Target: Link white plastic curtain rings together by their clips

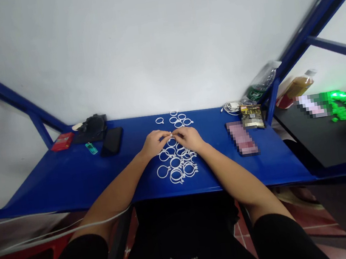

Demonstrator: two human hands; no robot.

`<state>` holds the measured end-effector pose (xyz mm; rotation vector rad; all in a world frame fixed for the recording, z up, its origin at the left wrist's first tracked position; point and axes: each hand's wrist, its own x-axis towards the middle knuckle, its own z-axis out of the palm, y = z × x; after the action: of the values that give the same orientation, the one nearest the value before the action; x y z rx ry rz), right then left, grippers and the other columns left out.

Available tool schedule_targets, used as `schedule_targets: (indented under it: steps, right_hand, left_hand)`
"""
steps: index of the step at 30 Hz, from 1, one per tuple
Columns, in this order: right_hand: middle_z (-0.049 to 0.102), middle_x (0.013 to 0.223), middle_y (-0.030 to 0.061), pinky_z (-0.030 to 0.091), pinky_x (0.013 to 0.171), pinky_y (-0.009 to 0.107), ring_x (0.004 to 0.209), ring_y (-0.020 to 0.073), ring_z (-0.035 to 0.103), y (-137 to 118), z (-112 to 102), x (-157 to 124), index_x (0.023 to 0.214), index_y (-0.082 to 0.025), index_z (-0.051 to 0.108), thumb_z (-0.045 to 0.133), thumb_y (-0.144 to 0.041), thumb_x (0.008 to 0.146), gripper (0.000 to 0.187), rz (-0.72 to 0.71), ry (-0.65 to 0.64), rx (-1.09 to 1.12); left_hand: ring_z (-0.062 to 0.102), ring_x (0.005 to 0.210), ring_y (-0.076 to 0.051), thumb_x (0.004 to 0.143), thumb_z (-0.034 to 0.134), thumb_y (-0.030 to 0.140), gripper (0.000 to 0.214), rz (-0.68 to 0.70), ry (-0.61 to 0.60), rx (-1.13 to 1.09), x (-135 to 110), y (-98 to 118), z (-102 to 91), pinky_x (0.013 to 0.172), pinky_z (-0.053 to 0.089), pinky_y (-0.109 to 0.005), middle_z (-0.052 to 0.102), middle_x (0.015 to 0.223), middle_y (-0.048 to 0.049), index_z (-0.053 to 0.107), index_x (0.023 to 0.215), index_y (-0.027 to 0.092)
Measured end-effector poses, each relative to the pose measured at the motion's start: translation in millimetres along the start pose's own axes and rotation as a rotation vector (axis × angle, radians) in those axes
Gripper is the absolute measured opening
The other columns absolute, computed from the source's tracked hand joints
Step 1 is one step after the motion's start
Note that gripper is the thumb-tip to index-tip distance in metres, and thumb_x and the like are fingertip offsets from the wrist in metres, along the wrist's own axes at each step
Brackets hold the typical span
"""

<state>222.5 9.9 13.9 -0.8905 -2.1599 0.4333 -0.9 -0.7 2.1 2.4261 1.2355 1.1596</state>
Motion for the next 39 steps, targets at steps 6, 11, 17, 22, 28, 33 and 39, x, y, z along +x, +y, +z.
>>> schedule_targets:
  steps: [6, 11, 17, 22, 28, 33, 39]
  right_hand:
    - [0.08, 0.096, 0.0053, 0.051, 0.072, 0.028, 0.078, 0.0172, 0.07, -2.1, 3.1, 0.5, 0.105, -0.022, 0.078, 0.062, -0.025, 0.098, 0.018, -0.023, 0.015, 0.01]
    - [0.08, 0.097, 0.0059, 0.052, 0.076, 0.029, 0.081, 0.0181, 0.071, -5.1, 1.2, 1.3, 0.103, -0.022, 0.077, 0.06, -0.024, 0.099, 0.017, -0.028, 0.007, 0.012]
    - [0.08, 0.099, 0.0065, 0.053, 0.079, 0.031, 0.087, 0.0206, 0.072, -10.6, 1.4, 2.8, 0.105, -0.023, 0.076, 0.057, -0.027, 0.102, 0.02, 0.034, -0.003, -0.033]
    - [0.079, 0.098, 0.0063, 0.052, 0.08, 0.031, 0.086, 0.0209, 0.071, -9.7, 1.7, 4.3, 0.104, -0.023, 0.075, 0.056, -0.027, 0.102, 0.02, 0.024, -0.013, -0.073]
    - [0.079, 0.101, 0.0062, 0.05, 0.08, 0.031, 0.089, 0.0211, 0.071, 1.4, -3.7, 5.5, 0.109, -0.023, 0.075, 0.059, -0.024, 0.101, 0.018, 0.061, -0.035, -0.126]
    - [0.079, 0.095, 0.0049, 0.048, 0.078, 0.031, 0.086, 0.02, 0.069, 9.8, -6.5, 6.9, 0.101, -0.021, 0.077, 0.067, -0.023, 0.097, 0.01, 0.056, -0.208, -0.16]
    - [0.077, 0.094, 0.0059, 0.048, 0.078, 0.031, 0.086, 0.0199, 0.067, 8.8, -8.5, 6.5, 0.097, -0.02, 0.077, 0.073, -0.03, 0.094, 0.011, 0.011, -0.294, -0.201]
  left_hand:
    - [0.077, 0.089, -0.019, 0.096, 0.074, 0.029, 0.011, -0.084, 0.035, -0.061, 2.1, 1.2, 1.2, 0.088, 0.057, -0.035, 0.082, 0.095, -0.0032, 0.078, 0.103, 0.022]
    - [0.075, 0.088, -0.02, 0.098, 0.071, 0.029, 0.01, -0.033, 0.013, 0.024, 3.0, 0.4, 0.3, 0.093, 0.053, -0.038, 0.082, 0.096, -0.0027, 0.079, 0.097, 0.023]
    - [0.073, 0.089, -0.02, 0.102, 0.064, 0.033, 0.017, -0.007, -0.001, 0.052, 5.2, 0.6, -2.8, 0.095, 0.05, -0.04, 0.081, 0.094, -0.0027, 0.078, 0.096, 0.024]
    - [0.071, 0.087, -0.02, 0.104, 0.062, 0.036, 0.021, -0.002, -0.038, 0.066, 7.1, 2.6, -4.2, 0.095, 0.049, -0.041, 0.08, 0.095, -0.003, 0.079, 0.097, 0.025]
    - [0.07, 0.093, -0.021, 0.102, 0.064, 0.036, 0.02, -0.042, 0.083, 0.151, 10.2, 4.2, -6.3, 0.088, 0.049, -0.038, 0.076, 0.095, -0.0052, 0.081, 0.1, 0.025]
    - [0.071, 0.088, -0.022, 0.102, 0.063, 0.032, 0.02, -0.104, 0.138, 0.23, 11.8, -9.0, -10.3, 0.085, 0.048, -0.038, 0.077, 0.09, -0.0053, 0.081, 0.099, 0.024]
    - [0.073, 0.081, -0.021, 0.093, 0.075, 0.029, 0.029, -0.268, 0.115, 0.154, 12.2, -28.9, -2.0, 0.082, 0.052, -0.036, 0.081, 0.1, -0.0039, 0.076, 0.122, 0.025]
